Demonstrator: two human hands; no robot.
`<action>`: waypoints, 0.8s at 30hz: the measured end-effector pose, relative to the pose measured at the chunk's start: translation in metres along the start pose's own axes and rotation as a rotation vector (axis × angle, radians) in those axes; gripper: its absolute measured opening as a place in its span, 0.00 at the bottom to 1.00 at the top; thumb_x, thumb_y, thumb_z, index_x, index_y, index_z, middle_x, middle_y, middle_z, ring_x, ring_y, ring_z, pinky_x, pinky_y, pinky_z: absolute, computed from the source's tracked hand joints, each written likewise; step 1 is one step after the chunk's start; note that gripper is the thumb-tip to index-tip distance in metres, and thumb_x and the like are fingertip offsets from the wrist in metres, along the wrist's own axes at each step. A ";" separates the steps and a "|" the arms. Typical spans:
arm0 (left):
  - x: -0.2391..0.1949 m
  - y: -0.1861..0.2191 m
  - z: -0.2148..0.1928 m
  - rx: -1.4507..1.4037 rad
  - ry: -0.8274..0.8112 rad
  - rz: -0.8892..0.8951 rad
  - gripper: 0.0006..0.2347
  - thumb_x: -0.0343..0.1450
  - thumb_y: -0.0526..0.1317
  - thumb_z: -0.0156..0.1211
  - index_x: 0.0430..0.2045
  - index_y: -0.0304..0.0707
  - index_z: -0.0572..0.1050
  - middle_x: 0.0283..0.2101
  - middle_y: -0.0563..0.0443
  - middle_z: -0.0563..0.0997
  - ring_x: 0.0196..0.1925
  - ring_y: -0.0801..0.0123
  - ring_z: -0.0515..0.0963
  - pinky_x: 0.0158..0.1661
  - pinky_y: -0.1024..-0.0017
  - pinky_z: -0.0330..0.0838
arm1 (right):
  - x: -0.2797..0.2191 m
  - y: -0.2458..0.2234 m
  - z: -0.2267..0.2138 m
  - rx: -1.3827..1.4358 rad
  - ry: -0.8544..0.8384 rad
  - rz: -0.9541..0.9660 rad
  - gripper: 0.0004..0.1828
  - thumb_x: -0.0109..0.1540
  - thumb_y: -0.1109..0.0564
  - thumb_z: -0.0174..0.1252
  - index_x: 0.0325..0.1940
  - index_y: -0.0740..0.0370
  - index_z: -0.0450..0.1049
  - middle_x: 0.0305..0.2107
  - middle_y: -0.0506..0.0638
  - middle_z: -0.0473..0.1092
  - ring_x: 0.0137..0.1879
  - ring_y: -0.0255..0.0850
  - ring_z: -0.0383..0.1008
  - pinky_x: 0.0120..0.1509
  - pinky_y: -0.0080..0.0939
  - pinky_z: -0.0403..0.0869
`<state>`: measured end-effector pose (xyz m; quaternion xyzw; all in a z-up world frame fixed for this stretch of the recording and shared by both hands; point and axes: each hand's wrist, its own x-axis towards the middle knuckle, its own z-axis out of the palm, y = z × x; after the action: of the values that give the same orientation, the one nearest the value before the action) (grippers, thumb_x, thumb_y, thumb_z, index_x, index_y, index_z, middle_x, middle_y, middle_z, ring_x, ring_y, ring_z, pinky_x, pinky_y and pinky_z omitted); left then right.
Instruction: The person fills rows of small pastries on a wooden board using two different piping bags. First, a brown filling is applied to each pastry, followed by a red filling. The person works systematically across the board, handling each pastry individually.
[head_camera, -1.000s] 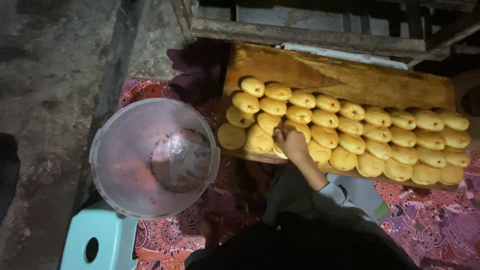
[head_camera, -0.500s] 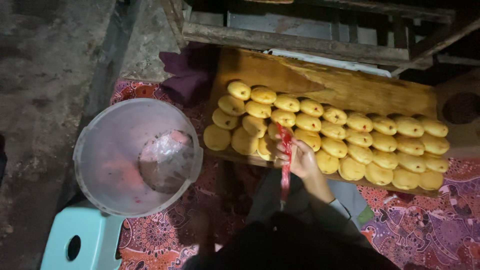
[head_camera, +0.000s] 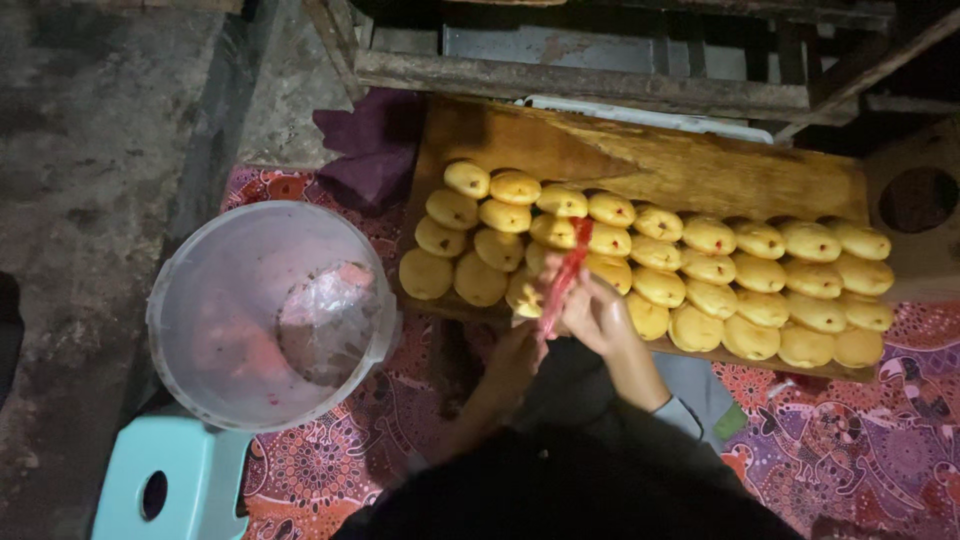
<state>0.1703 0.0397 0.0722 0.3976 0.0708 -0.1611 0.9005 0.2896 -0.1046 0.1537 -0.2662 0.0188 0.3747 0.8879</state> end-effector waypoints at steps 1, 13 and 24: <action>0.002 0.007 0.001 -0.090 -0.025 -0.028 0.13 0.81 0.46 0.46 0.38 0.38 0.74 0.25 0.58 0.70 0.25 0.78 0.67 0.27 0.76 0.63 | -0.007 0.004 -0.002 -0.074 -0.094 -0.017 0.20 0.69 0.50 0.49 0.59 0.66 0.69 0.44 0.55 0.74 0.47 0.45 0.73 0.51 0.49 0.74; -0.013 0.031 0.058 0.837 0.262 0.365 0.15 0.79 0.45 0.41 0.32 0.32 0.71 0.24 0.41 0.71 0.26 0.51 0.73 0.31 0.59 0.68 | 0.002 0.010 -0.019 -0.338 0.262 -0.101 0.10 0.70 0.54 0.50 0.39 0.62 0.70 0.29 0.46 0.68 0.31 0.37 0.67 0.34 0.38 0.71; -0.035 -0.031 0.023 1.043 0.365 0.265 0.13 0.78 0.43 0.42 0.34 0.33 0.73 0.29 0.33 0.75 0.32 0.39 0.77 0.34 0.50 0.68 | 0.041 0.010 -0.049 -0.428 0.238 -0.093 0.08 0.72 0.55 0.53 0.41 0.62 0.70 0.30 0.44 0.65 0.34 0.31 0.63 0.37 0.31 0.65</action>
<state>0.1264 0.0115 0.0750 0.8165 0.0859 0.0108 0.5708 0.3205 -0.0963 0.0974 -0.4913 0.0313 0.2948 0.8190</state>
